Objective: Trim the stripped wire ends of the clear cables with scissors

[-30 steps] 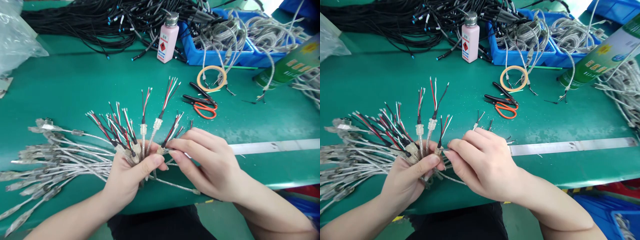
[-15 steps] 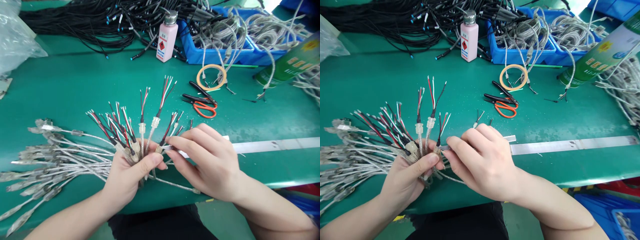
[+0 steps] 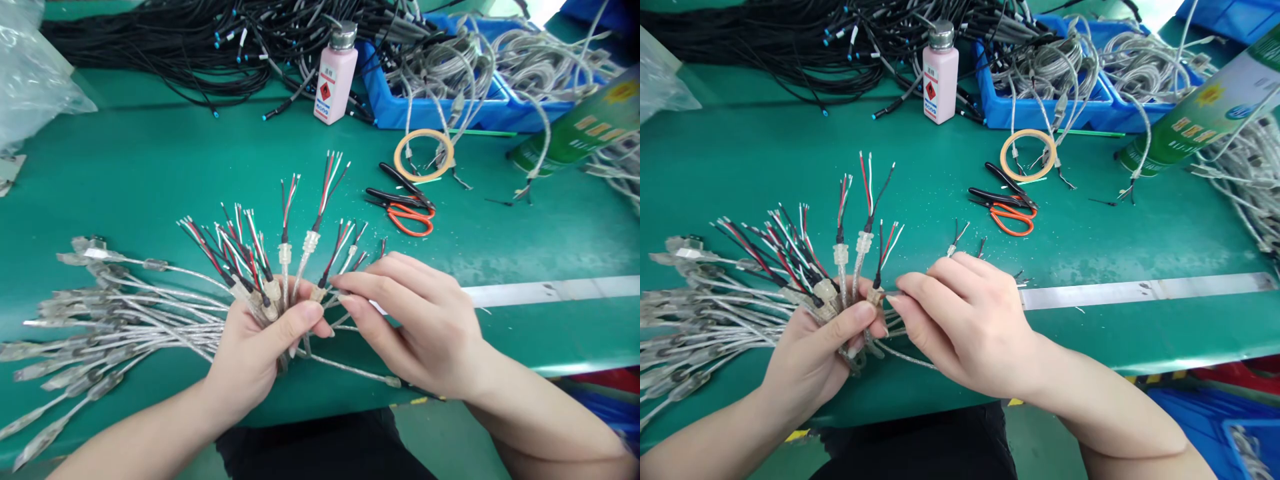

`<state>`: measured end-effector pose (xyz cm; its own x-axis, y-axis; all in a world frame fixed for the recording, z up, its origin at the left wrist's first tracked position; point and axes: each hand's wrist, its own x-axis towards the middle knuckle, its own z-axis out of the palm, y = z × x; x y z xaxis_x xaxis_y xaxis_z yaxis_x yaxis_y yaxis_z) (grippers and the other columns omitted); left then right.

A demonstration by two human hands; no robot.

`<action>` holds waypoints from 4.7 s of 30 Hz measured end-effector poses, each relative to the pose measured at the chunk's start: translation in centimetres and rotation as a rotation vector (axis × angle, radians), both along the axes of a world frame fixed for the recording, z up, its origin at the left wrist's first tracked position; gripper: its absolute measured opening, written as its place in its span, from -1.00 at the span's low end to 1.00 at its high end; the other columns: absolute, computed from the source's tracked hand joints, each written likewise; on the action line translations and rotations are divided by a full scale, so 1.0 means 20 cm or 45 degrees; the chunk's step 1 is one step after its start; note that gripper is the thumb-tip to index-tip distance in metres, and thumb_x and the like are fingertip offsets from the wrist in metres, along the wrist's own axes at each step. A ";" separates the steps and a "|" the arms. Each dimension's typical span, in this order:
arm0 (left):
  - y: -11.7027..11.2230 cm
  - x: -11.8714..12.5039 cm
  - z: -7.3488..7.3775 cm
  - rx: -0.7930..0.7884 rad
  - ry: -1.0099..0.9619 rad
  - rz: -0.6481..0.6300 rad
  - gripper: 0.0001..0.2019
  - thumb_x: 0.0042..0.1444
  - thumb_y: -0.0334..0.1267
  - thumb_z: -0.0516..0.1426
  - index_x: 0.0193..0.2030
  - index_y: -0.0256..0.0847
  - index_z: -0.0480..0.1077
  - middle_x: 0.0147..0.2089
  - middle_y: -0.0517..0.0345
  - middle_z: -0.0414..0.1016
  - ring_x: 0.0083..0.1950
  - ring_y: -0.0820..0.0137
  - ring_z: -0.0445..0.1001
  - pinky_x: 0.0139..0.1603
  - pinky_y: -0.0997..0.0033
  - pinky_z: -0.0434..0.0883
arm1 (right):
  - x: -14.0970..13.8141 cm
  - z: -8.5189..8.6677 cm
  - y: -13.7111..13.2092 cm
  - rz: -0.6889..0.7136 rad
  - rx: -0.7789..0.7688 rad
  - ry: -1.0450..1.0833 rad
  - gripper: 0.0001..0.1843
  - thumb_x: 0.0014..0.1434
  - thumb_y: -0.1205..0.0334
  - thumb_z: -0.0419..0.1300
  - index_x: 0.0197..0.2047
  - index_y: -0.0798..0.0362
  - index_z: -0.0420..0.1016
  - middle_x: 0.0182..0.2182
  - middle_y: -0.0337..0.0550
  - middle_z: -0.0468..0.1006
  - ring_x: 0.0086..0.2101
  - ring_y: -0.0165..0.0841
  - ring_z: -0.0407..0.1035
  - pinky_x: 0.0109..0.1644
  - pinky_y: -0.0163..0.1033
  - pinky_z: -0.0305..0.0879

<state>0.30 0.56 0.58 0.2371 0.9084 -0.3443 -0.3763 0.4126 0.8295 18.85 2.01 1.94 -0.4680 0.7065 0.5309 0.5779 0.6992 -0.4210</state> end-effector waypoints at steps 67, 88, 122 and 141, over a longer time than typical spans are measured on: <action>0.00 0.00 -0.02 0.078 -0.061 -0.091 -0.93 0.13 -0.29 0.29 -0.37 -0.16 0.56 -0.53 0.29 0.42 -0.52 0.58 0.28 -0.49 0.60 0.24 | -0.03 -0.04 0.00 0.396 -1.466 1.197 -0.86 0.25 0.46 0.19 -0.14 0.08 0.38 -0.38 -0.28 0.43 -0.43 -0.54 0.37 -0.45 -0.47 0.30; 0.00 0.02 -0.07 0.100 0.082 -0.068 -0.86 0.10 -0.15 0.32 -0.22 -0.10 0.60 -0.60 0.33 0.32 -0.53 0.60 0.25 -0.45 0.55 0.19 | 0.00 -0.04 0.02 -0.049 -0.975 1.351 -0.81 0.29 0.45 0.12 -0.13 0.01 0.48 -0.56 -0.34 0.26 -0.61 -0.54 0.09 -0.57 -0.37 -0.01; 0.02 0.02 -0.02 -0.002 -0.170 0.054 -0.86 0.02 -0.21 0.33 -0.31 -0.23 0.60 -0.68 0.36 0.17 -0.60 0.60 0.13 -0.54 0.58 0.13 | -0.05 -0.05 -0.03 0.135 -1.304 0.868 -0.82 0.26 0.15 0.25 -0.29 0.04 0.37 -0.52 -0.34 0.31 -0.52 -0.52 0.10 -0.47 -0.34 0.06; 0.04 0.02 -0.01 -0.078 -0.140 0.069 -0.84 -0.08 -0.23 0.39 -0.46 -0.21 0.53 -0.64 0.33 0.36 -0.62 0.62 0.20 -0.55 0.59 0.20 | -0.07 -0.08 -0.05 0.121 -0.897 0.578 -0.82 0.30 0.22 0.19 -0.30 0.02 0.26 -0.44 -0.30 0.33 -0.49 -0.49 0.16 -0.48 -0.33 0.10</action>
<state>0.66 1.26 0.33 0.2275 0.8990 -0.3741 -0.4866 0.4378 0.7560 17.47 1.10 0.33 -0.3899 0.9114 0.1319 0.1993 0.2234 -0.9541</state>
